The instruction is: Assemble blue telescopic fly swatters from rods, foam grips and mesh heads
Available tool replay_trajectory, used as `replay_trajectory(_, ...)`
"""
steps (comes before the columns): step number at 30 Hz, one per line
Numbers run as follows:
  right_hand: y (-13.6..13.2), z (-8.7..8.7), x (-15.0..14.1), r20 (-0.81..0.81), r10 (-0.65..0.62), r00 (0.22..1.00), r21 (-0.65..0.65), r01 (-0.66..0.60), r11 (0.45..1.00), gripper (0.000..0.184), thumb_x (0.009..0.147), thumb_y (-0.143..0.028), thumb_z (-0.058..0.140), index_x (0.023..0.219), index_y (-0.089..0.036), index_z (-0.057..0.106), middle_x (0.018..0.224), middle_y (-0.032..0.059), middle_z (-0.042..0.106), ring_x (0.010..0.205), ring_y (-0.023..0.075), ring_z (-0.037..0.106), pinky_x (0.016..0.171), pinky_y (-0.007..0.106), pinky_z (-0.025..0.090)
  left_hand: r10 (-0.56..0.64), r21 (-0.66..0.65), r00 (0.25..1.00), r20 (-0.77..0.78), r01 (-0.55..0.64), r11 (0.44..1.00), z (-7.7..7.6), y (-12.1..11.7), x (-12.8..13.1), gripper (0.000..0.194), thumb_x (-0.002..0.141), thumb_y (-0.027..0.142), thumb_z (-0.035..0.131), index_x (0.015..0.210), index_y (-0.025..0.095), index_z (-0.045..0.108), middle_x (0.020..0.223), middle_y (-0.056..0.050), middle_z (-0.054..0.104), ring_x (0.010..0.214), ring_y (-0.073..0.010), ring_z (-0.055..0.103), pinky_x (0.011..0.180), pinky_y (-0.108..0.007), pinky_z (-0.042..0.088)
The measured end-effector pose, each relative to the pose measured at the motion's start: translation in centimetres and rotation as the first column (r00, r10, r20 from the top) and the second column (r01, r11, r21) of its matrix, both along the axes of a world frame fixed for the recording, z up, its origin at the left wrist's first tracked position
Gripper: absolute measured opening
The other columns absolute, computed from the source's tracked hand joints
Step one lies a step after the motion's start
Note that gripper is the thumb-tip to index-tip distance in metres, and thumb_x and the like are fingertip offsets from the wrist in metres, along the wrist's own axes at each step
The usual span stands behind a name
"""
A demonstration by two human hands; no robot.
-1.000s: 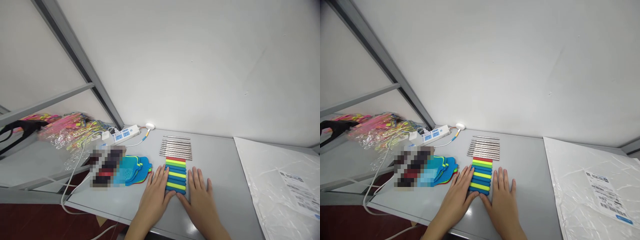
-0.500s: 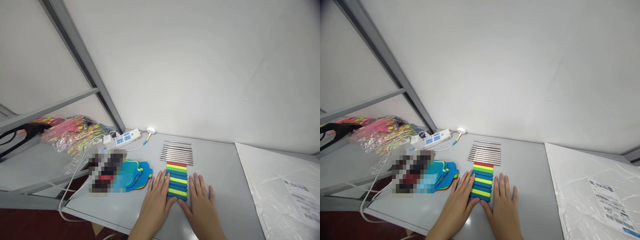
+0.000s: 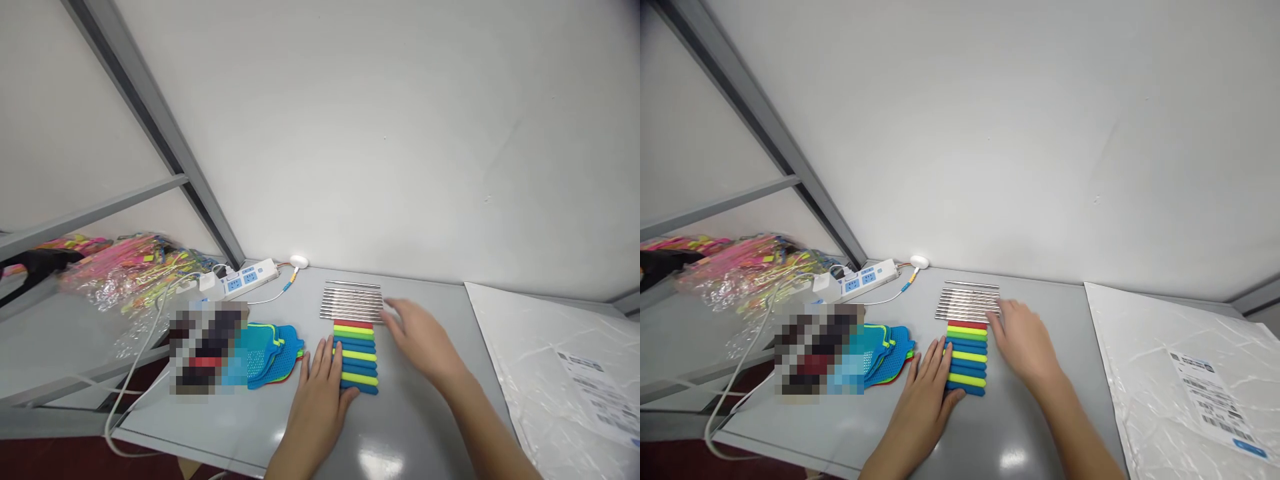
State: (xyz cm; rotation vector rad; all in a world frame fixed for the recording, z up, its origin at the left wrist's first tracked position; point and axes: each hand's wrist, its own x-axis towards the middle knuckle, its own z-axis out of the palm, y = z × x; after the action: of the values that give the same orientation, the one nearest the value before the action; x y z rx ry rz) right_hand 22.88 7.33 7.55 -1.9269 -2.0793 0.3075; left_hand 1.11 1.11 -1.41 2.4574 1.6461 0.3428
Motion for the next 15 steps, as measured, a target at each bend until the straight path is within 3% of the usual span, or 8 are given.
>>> replay_trajectory(3, 6.5, 0.8, -1.5, 0.009, 0.103, 0.995, 0.006, -0.103, 0.995, 0.046, 0.102, -0.038, 0.028, 0.131, -0.015, 0.056, 0.132, 0.0124, 0.057, 0.122, 0.0237, 0.051, 0.099, 0.034, 0.04, -0.004, 0.008, 1.0, 0.013, 0.003, 1.0, 0.0, 0.1, 0.1, 0.067, 0.097, 0.047, 0.038, 0.154, 0.02, 0.017, 0.157, -0.013, 0.023, 0.146, -0.0318, 0.017, 0.112, -0.059, 0.023)
replay_trajectory(7, 12.6, -1.5, -3.5, 0.046, 0.239, 0.97, -0.049, -0.236, 0.97, 0.033, 0.094, -0.036, 0.055, 0.122, -0.017, 0.057, 0.123, 0.0092, 0.059, 0.105, 0.0217, 0.06, 0.089, 0.043, 0.051, -0.007, -0.015, 1.0, 0.016, 0.008, 1.0, 0.1, 0.0, 0.1, 0.066, 0.097, 0.049, 0.037, 0.153, 0.02, 0.019, 0.158, -0.011, 0.021, 0.146, -0.0322, 0.017, 0.112, -0.059, 0.023)
replay_trajectory(11, 14.0, -3.9, -4.3, 0.094, 0.288, 0.953, -0.067, -0.283, 0.957, 0.035, 0.093, -0.035, 0.058, 0.123, -0.017, 0.056, 0.123, 0.0089, 0.058, 0.103, 0.0214, 0.061, 0.086, 0.043, 0.053, -0.012, -0.048, 1.0, 0.019, 0.013, 0.999, 0.7, -0.3, 0.1, 0.067, 0.096, 0.052, 0.036, 0.153, 0.02, 0.021, 0.159, -0.01, 0.018, 0.146, -0.0327, 0.017, 0.113, -0.059, 0.022)
replay_trajectory(15, 13.6, -4.7, -4.3, 0.118, 0.326, 0.938, -0.066, -0.32, 0.945, 0.034, 0.093, -0.035, 0.058, 0.122, -0.017, 0.056, 0.123, 0.0088, 0.058, 0.103, 0.0213, 0.061, 0.086, 0.043, 0.052, -0.019, -0.066, 1.0, 0.024, 0.02, 0.998, 1.3, -0.4, 0.1, 0.067, 0.096, 0.053, 0.036, 0.152, 0.02, 0.023, 0.159, -0.01, 0.017, 0.146, -0.0328, 0.015, 0.114, -0.059, 0.02)
